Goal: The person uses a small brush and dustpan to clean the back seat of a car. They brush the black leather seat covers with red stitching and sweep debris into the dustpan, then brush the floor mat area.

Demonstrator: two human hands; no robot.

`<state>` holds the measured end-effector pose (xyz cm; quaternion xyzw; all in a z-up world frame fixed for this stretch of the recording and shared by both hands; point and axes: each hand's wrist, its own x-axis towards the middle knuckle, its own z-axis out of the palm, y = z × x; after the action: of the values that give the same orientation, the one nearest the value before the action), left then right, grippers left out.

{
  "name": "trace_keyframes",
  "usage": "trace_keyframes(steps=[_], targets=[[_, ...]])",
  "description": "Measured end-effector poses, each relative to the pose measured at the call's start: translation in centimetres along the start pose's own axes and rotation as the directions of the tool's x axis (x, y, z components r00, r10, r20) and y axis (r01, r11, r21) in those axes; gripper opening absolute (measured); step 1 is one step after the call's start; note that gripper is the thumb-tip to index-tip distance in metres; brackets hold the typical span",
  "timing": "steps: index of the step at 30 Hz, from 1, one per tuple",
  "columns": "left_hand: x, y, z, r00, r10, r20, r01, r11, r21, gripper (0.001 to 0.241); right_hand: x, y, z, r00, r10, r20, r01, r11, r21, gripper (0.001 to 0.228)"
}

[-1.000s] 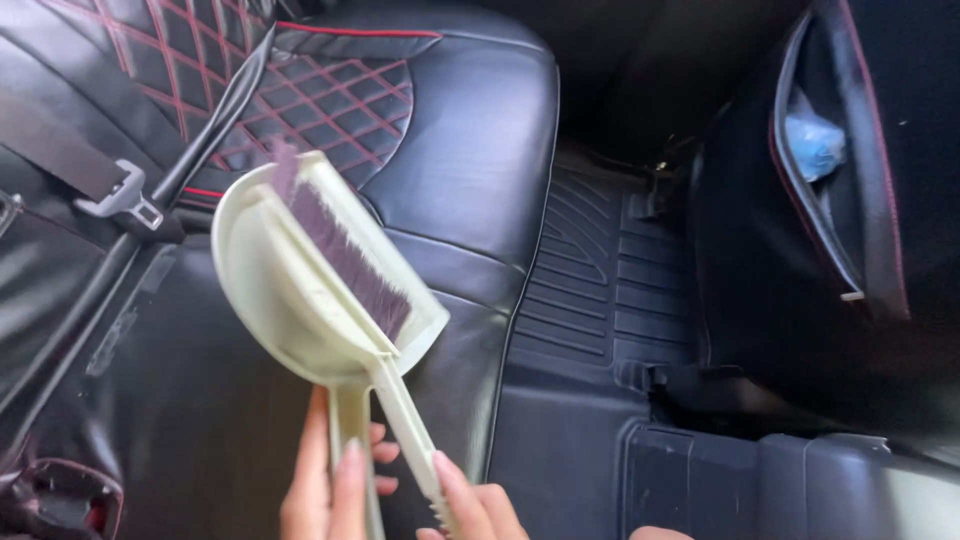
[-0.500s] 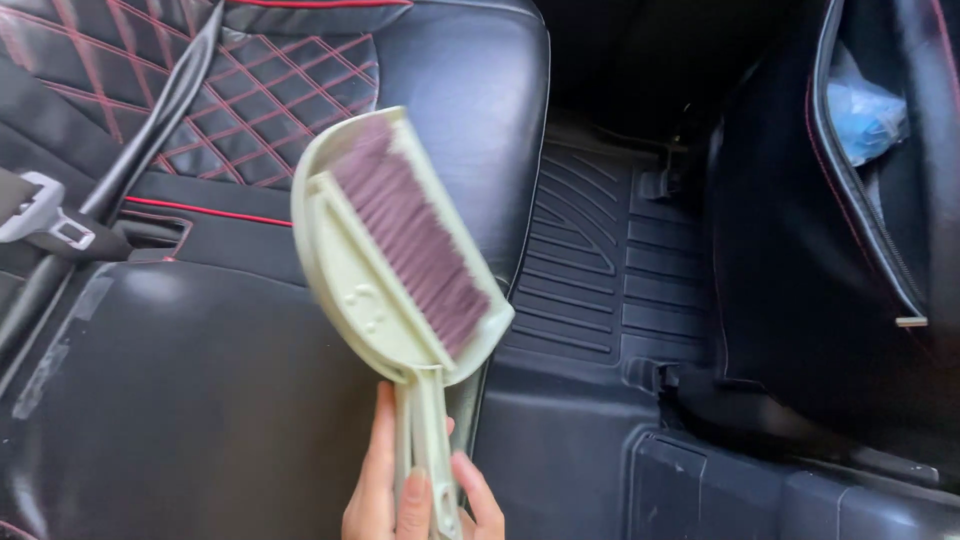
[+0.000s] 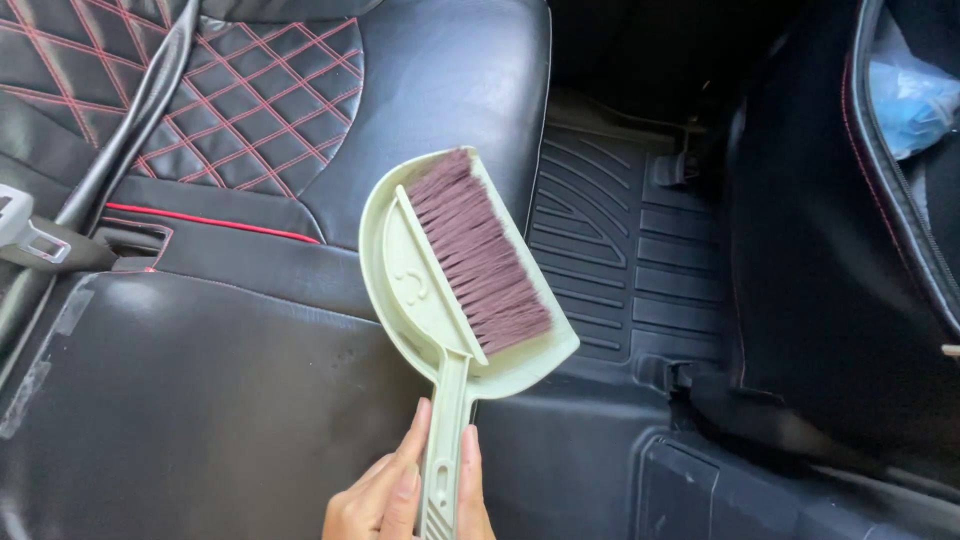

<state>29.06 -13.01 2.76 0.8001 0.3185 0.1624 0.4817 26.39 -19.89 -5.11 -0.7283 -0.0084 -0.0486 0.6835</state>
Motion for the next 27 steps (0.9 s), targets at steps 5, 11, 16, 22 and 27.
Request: trace_keyframes(steps=[5,11,16,22,27], targets=[[1.7,2.3,-0.5,0.971,0.154,-0.183,-0.15,0.988,0.033,0.032,5.8,-4.3,-0.8,0.951,-0.039,0.307,0.153,0.922,-0.356,0.074],[4.2,0.4,-0.3,0.831,0.397,-0.388,-0.314,0.913,0.261,0.021,7.5,-4.4,-1.1,0.899,0.15,0.41,0.021,0.923,-0.383,0.08],[3.9,0.4,0.3,0.842,0.322,-0.434,-0.245,0.943,0.225,0.021,7.9,-5.4,-0.8,0.914,0.239,0.327,-0.112,0.925,-0.364,0.078],[3.5,0.0,-0.4,0.85,0.394,-0.35,-0.305,0.909,0.283,0.02,8.8,-6.6,-1.9,0.742,0.372,0.558,-0.229,0.923,-0.311,0.089],[2.9,1.2,-0.9,0.883,0.345,-0.318,-0.266,0.926,0.267,0.022,10.3,-9.8,-2.2,0.72,0.403,0.565,-0.242,0.909,-0.34,0.091]])
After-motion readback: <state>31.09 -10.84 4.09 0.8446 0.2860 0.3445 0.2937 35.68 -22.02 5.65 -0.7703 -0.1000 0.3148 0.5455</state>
